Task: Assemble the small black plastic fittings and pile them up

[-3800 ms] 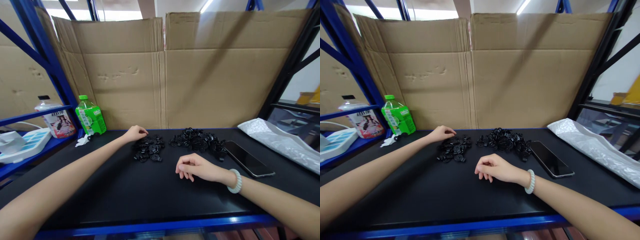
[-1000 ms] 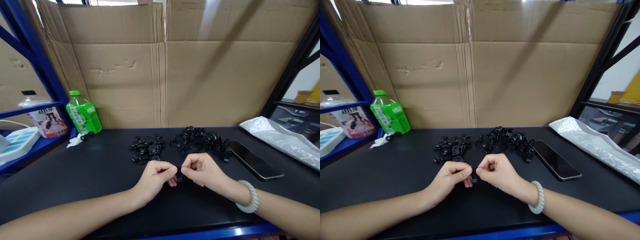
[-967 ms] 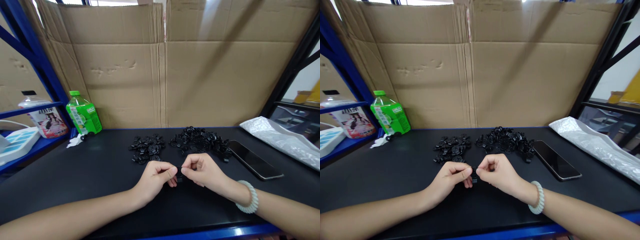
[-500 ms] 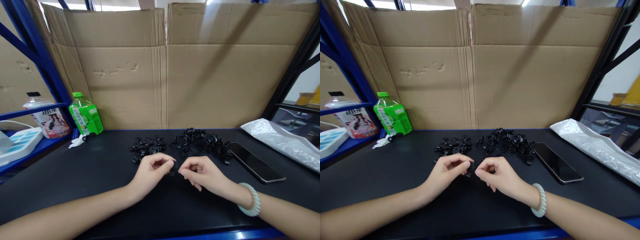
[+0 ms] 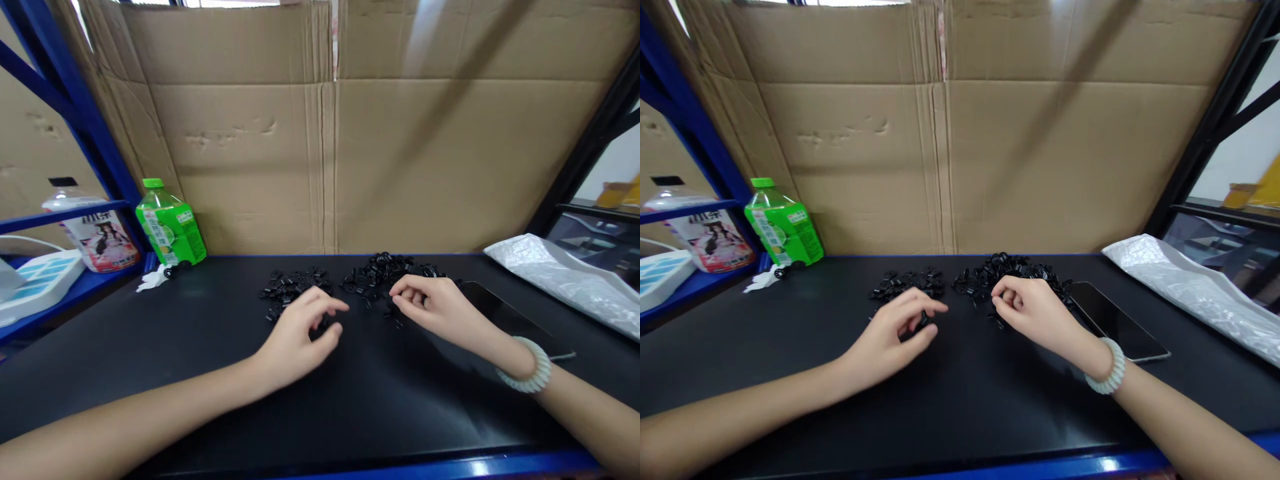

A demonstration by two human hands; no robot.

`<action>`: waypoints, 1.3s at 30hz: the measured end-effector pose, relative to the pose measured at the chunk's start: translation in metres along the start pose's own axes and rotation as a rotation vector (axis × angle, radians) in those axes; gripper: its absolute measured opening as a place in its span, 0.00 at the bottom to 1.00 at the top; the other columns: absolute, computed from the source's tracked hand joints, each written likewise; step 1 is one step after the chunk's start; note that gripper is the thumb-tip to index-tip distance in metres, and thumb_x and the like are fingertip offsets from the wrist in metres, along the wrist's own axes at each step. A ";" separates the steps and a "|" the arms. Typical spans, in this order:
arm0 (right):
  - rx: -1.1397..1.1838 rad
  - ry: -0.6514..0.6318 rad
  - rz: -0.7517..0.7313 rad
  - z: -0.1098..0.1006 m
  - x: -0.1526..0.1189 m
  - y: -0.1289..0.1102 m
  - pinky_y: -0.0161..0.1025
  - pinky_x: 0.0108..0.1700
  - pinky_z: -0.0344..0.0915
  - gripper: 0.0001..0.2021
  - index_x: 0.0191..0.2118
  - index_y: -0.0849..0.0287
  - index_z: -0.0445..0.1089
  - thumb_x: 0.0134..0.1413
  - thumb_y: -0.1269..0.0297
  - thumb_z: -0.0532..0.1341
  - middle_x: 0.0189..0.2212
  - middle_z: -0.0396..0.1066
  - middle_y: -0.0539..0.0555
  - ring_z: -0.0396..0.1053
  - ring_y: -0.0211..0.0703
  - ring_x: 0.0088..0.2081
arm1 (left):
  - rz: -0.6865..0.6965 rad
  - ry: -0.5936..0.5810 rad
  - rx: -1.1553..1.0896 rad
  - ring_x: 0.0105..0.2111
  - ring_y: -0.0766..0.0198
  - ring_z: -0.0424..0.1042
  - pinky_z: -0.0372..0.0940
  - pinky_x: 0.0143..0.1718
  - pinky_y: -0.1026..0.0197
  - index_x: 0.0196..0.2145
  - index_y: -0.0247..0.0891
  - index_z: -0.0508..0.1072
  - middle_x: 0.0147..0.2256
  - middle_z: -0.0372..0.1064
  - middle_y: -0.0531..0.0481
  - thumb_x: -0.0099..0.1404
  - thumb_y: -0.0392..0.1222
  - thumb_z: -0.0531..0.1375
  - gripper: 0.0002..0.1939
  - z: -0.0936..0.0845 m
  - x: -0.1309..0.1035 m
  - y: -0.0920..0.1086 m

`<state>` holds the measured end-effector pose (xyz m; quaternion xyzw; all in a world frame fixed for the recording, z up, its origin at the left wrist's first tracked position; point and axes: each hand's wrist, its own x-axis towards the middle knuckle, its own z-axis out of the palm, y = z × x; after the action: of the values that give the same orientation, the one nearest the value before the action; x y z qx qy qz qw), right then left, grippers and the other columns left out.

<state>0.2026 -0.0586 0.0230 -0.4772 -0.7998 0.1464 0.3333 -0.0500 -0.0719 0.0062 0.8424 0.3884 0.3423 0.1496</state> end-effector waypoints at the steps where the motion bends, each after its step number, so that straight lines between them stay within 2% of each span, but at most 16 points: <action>1: -0.061 -0.040 0.007 -0.002 0.001 0.001 0.33 0.25 0.57 0.07 0.30 0.59 0.69 0.55 0.63 0.57 0.19 0.67 0.48 0.61 0.35 0.21 | 0.020 -0.073 -0.041 0.27 0.67 0.61 0.62 0.31 0.64 0.45 0.38 0.73 0.36 0.64 0.50 0.61 0.33 0.56 0.15 0.005 -0.005 0.006; 3: -0.162 -0.088 0.025 -0.004 0.000 0.000 0.34 0.26 0.58 0.07 0.28 0.59 0.66 0.53 0.62 0.58 0.20 0.66 0.48 0.63 0.36 0.21 | 0.044 -0.185 -0.107 0.26 0.69 0.60 0.61 0.29 0.65 0.45 0.39 0.72 0.38 0.64 0.50 0.60 0.31 0.56 0.16 0.012 -0.013 0.012; 5: -0.270 -0.096 0.019 -0.003 -0.001 -0.002 0.35 0.27 0.58 0.08 0.27 0.58 0.64 0.49 0.60 0.61 0.22 0.67 0.48 0.64 0.38 0.24 | 0.043 -0.234 -0.143 0.25 0.70 0.59 0.60 0.28 0.65 0.45 0.38 0.72 0.38 0.65 0.50 0.60 0.30 0.56 0.16 0.015 -0.016 0.013; 8: -0.408 -0.110 -0.030 -0.001 -0.004 -0.002 0.36 0.30 0.58 0.09 0.28 0.57 0.63 0.46 0.60 0.63 0.28 0.68 0.49 0.65 0.39 0.27 | 0.015 -0.230 -0.154 0.23 0.71 0.58 0.59 0.26 0.65 0.43 0.37 0.73 0.37 0.65 0.50 0.60 0.29 0.56 0.15 0.015 -0.015 0.009; 11: -0.433 -0.134 -0.065 0.002 -0.005 0.003 0.35 0.30 0.58 0.04 0.29 0.56 0.66 0.47 0.65 0.62 0.32 0.67 0.49 0.65 0.38 0.27 | 0.014 -0.226 -0.166 0.23 0.71 0.58 0.59 0.25 0.66 0.43 0.37 0.73 0.37 0.66 0.50 0.60 0.30 0.56 0.14 0.015 -0.014 0.007; 13: -0.383 -0.107 -0.089 0.003 -0.004 0.006 0.35 0.31 0.58 0.02 0.29 0.56 0.68 0.47 0.70 0.60 0.33 0.67 0.50 0.65 0.38 0.28 | 0.022 -0.226 -0.170 0.23 0.71 0.58 0.59 0.25 0.66 0.42 0.36 0.73 0.37 0.66 0.49 0.60 0.30 0.56 0.13 0.016 -0.014 0.007; 16: -0.251 0.032 -0.090 0.002 0.000 0.010 0.35 0.29 0.58 0.05 0.27 0.58 0.70 0.50 0.72 0.58 0.27 0.67 0.51 0.63 0.38 0.26 | 0.018 -0.222 -0.174 0.23 0.71 0.59 0.58 0.25 0.66 0.42 0.36 0.73 0.37 0.67 0.49 0.59 0.30 0.56 0.13 0.016 -0.013 0.007; 19: -0.064 0.164 0.014 -0.002 0.004 0.012 0.36 0.29 0.60 0.06 0.26 0.59 0.71 0.52 0.67 0.59 0.24 0.68 0.52 0.64 0.39 0.25 | -0.003 -0.215 -0.204 0.23 0.72 0.59 0.58 0.24 0.67 0.41 0.35 0.74 0.37 0.68 0.49 0.59 0.30 0.56 0.12 0.015 -0.011 0.008; 23: 0.240 0.204 0.121 -0.003 0.004 0.008 0.34 0.26 0.61 0.09 0.28 0.60 0.70 0.54 0.60 0.61 0.25 0.69 0.51 0.65 0.37 0.24 | -0.128 -0.198 -0.317 0.24 0.70 0.63 0.59 0.24 0.67 0.39 0.35 0.75 0.36 0.70 0.48 0.60 0.33 0.57 0.10 0.015 -0.008 0.009; 25: 0.338 0.152 0.100 0.002 0.000 0.001 0.32 0.21 0.57 0.09 0.31 0.60 0.68 0.56 0.59 0.60 0.23 0.66 0.49 0.60 0.33 0.20 | -0.255 -0.160 -0.475 0.24 0.69 0.64 0.60 0.24 0.67 0.42 0.34 0.73 0.35 0.71 0.46 0.62 0.38 0.57 0.11 0.016 -0.007 0.008; 27: 0.370 0.029 0.054 0.009 -0.006 -0.007 0.30 0.18 0.54 0.07 0.35 0.59 0.67 0.60 0.61 0.57 0.23 0.64 0.47 0.57 0.30 0.17 | -0.358 -0.104 -0.651 0.23 0.70 0.65 0.62 0.23 0.66 0.44 0.33 0.71 0.36 0.72 0.45 0.63 0.43 0.58 0.15 0.018 -0.006 0.007; 30: 0.404 -0.113 -0.042 0.023 -0.015 -0.015 0.29 0.19 0.58 0.07 0.38 0.58 0.65 0.64 0.63 0.53 0.26 0.63 0.48 0.60 0.30 0.19 | -0.439 -0.082 -0.818 0.25 0.69 0.68 0.65 0.26 0.65 0.43 0.31 0.71 0.37 0.73 0.43 0.60 0.45 0.62 0.17 0.020 -0.004 0.006; 34: 0.459 -0.087 -0.165 0.034 -0.020 -0.015 0.30 0.23 0.65 0.07 0.38 0.57 0.68 0.64 0.64 0.54 0.36 0.60 0.52 0.62 0.31 0.25 | -0.488 -0.125 -0.942 0.28 0.66 0.72 0.68 0.31 0.64 0.41 0.31 0.72 0.36 0.74 0.44 0.59 0.46 0.64 0.17 0.019 -0.002 0.009; 37: 0.383 -0.061 -0.162 0.035 -0.020 -0.014 0.29 0.24 0.64 0.06 0.37 0.57 0.70 0.62 0.64 0.56 0.32 0.61 0.51 0.61 0.33 0.27 | -0.457 -0.119 -0.989 0.27 0.67 0.72 0.67 0.31 0.65 0.38 0.32 0.74 0.33 0.74 0.47 0.61 0.47 0.63 0.15 0.020 -0.004 0.011; 39: 0.393 -0.099 -0.104 0.035 -0.020 -0.015 0.30 0.25 0.64 0.06 0.38 0.57 0.70 0.62 0.63 0.56 0.27 0.62 0.50 0.61 0.35 0.27 | -0.423 -0.079 -0.978 0.26 0.68 0.71 0.66 0.30 0.66 0.37 0.32 0.75 0.30 0.74 0.48 0.62 0.46 0.62 0.13 0.021 -0.005 0.011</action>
<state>0.1755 -0.0800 -0.0023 -0.3532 -0.7949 0.3056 0.3873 -0.0320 -0.0825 -0.0052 0.5900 0.3389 0.4136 0.6050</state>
